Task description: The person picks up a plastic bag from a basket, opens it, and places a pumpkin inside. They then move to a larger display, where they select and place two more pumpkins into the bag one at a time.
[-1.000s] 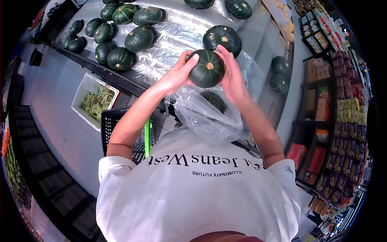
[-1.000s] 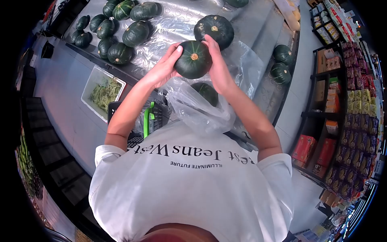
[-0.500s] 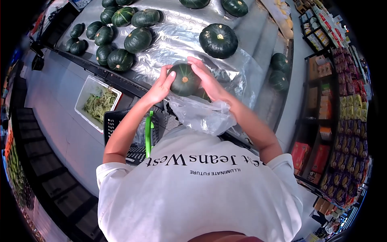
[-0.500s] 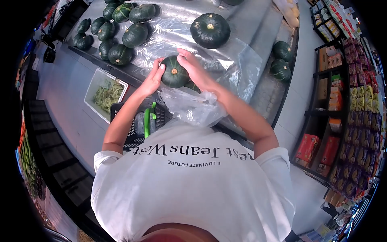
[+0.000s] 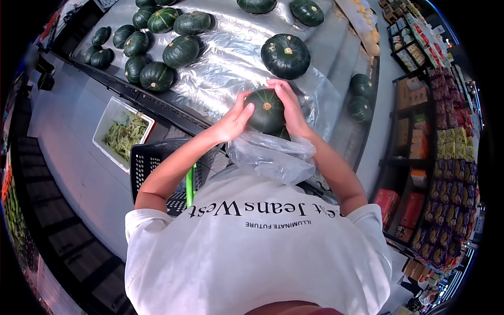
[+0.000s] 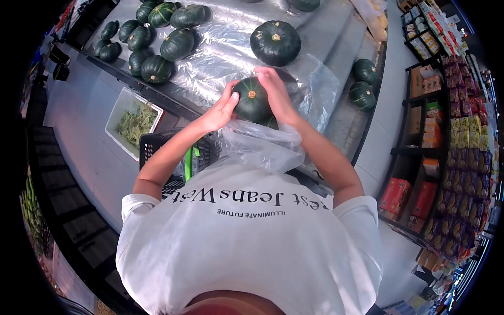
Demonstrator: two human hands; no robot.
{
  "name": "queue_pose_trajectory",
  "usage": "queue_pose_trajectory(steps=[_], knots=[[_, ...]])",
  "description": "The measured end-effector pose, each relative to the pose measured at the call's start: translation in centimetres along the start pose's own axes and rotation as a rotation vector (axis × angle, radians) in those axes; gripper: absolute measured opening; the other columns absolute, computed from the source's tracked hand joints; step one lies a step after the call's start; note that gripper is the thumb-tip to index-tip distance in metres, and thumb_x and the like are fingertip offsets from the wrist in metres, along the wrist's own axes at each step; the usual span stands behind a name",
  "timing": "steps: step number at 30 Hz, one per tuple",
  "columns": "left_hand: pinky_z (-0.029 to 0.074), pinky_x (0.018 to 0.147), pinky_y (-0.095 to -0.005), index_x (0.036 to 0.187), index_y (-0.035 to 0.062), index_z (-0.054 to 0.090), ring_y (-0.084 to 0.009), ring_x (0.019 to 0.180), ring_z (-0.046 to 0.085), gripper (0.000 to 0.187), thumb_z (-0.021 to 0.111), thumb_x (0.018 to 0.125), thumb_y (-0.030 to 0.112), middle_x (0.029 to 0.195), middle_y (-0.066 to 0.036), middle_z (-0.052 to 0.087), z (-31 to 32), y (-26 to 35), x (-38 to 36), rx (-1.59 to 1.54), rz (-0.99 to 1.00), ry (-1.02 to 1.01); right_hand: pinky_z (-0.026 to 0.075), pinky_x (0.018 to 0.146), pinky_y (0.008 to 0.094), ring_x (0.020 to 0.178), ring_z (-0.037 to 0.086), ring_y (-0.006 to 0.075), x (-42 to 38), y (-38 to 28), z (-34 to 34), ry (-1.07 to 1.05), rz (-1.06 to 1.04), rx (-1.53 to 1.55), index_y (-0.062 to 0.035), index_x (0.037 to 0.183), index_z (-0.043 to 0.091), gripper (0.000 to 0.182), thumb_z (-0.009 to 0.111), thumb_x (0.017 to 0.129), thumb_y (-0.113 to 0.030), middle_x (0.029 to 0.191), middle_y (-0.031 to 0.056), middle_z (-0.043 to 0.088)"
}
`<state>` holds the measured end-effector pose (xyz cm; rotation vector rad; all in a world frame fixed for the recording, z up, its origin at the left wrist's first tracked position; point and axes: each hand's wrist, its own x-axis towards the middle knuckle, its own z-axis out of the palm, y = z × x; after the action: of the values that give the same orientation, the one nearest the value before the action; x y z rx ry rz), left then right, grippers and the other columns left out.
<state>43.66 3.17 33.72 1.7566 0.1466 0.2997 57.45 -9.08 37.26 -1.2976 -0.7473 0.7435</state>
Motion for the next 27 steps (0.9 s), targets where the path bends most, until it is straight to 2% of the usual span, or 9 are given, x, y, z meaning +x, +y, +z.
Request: queue_pose_trajectory(steps=[2, 5, 6, 12, 15, 19, 22, 25, 27], knots=[[0.046, 0.075, -0.0295, 0.13, 0.0013, 0.029, -0.0194, 0.085, 0.058, 0.051, 0.039, 0.097, 0.039, 0.114, -0.019, 0.05, 0.5, -0.8, 0.4, 0.073, 0.1, 0.082, 0.033, 0.091, 0.0244, 0.101, 0.045, 0.0104, -0.2, 0.3, -0.4, 0.012, -0.05, -0.03, -0.0035, 0.109, 0.052, 0.031, 0.043, 0.095, -0.029, 0.103, 0.0031, 0.052], [0.045, 0.071, -0.0297, 0.123, 0.003, 0.042, -0.0161, 0.078, 0.057, 0.046, 0.045, 0.094, 0.039, 0.094, -0.015, 0.059, -1.6, 2.6, 0.9, 0.128, -0.126, -0.056, 0.034, 0.09, 0.0248, 0.1, 0.046, 0.0107, -0.3, 0.3, -0.7, 0.015, -0.046, -0.015, -0.0035, 0.109, 0.052, 0.031, 0.042, 0.095, -0.03, 0.102, 0.0037, 0.052], [0.044, 0.066, -0.0296, 0.115, 0.0039, 0.051, -0.0146, 0.07, 0.056, 0.043, 0.05, 0.091, 0.039, 0.074, -0.011, 0.061, -2.2, 2.5, 1.2, 0.114, -0.08, -0.023, 0.035, 0.089, 0.025, 0.099, 0.046, 0.011, -0.2, 0.0, -0.4, 0.01, -0.035, -0.013, -0.0036, 0.108, 0.052, 0.031, 0.042, 0.095, -0.03, 0.102, 0.0039, 0.053], [0.038, 0.055, -0.0272, 0.08, -0.0019, 0.06, -0.0079, 0.06, 0.042, 0.046, 0.044, 0.095, 0.038, 0.059, -0.001, 0.05, -5.9, 2.8, 1.2, 0.338, -0.188, -0.067, 0.037, 0.085, 0.0282, 0.093, 0.051, 0.0141, 0.2, -0.9, 3.9, -0.227, -0.094, -0.19, -0.0057, 0.107, 0.05, 0.034, 0.04, 0.096, -0.036, 0.096, 0.0069, 0.054], [0.036, 0.052, -0.0258, 0.06, -0.0014, 0.055, -0.0072, 0.055, 0.038, 0.056, 0.043, 0.095, 0.04, 0.053, 0.001, 0.045, -5.4, 1.8, 1.3, 0.26, -0.146, 0.141, 0.038, 0.087, 0.0306, 0.09, 0.05, 0.0156, 1.3, 1.3, 4.8, -0.313, 0.004, -0.29, -0.0045, 0.101, 0.048, 0.038, 0.036, 0.097, -0.04, 0.095, 0.0071, 0.055], [0.039, 0.058, -0.0213, 0.064, -0.0014, 0.062, -0.0043, 0.061, 0.044, 0.055, 0.044, 0.095, 0.04, 0.06, 0.002, 0.053, -3.7, 0.2, 1.5, -0.05, -0.188, 0.303, 0.038, 0.09, 0.0325, 0.096, 0.05, 0.0175, 2.8, 3.1, 4.3, -0.392, -0.003, -0.218, -0.0036, 0.114, 0.046, 0.043, 0.031, 0.098, -0.04, 0.102, 0.009, 0.055], [0.032, 0.052, -0.0233, 0.069, 0.0011, 0.063, -0.0057, 0.052, 0.038, 0.056, 0.038, 0.096, 0.044, 0.053, 0.002, 0.046, -2.9, 1.1, 2.6, -0.277, -0.176, 0.454, 0.035, 0.096, 0.0311, 0.112, 0.048, 0.0209, 1.5, 2.0, 4.3, -0.388, 0.015, -0.241, -0.0047, 0.136, 0.032, 0.054, 0.028, 0.098, -0.043, 0.122, 0.0126, 0.051], [0.031, 0.046, -0.0241, 0.074, -0.0007, 0.061, -0.0083, 0.043, 0.033, 0.06, 0.03, 0.097, 0.045, 0.046, 0.002, 0.036, -3.4, 2.8, 3.5, -0.362, -0.086, 0.546, 0.031, 0.099, 0.0341, 0.113, 0.045, 0.0188, -0.2, -0.8, 2.8, -0.443, 0.111, -0.478, -0.0068, 0.141, 0.024, 0.061, 0.02, 0.097, -0.049, 0.125, 0.0121, 0.047], [0.031, 0.043, -0.0246, 0.075, -0.0012, 0.06, -0.0094, 0.04, 0.034, 0.059, 0.029, 0.098, 0.044, 0.045, 0.001, 0.036, -3.5, 4.1, 3.2, -0.474, -0.037, 0.585, 0.031, 0.1, 0.0358, 0.117, 0.045, 0.0239, -0.8, -1.3, 0.7, -0.405, 0.233, -0.244, -0.0095, 0.14, 0.026, 0.062, 0.021, 0.095, -0.052, 0.127, 0.0132, 0.048]])
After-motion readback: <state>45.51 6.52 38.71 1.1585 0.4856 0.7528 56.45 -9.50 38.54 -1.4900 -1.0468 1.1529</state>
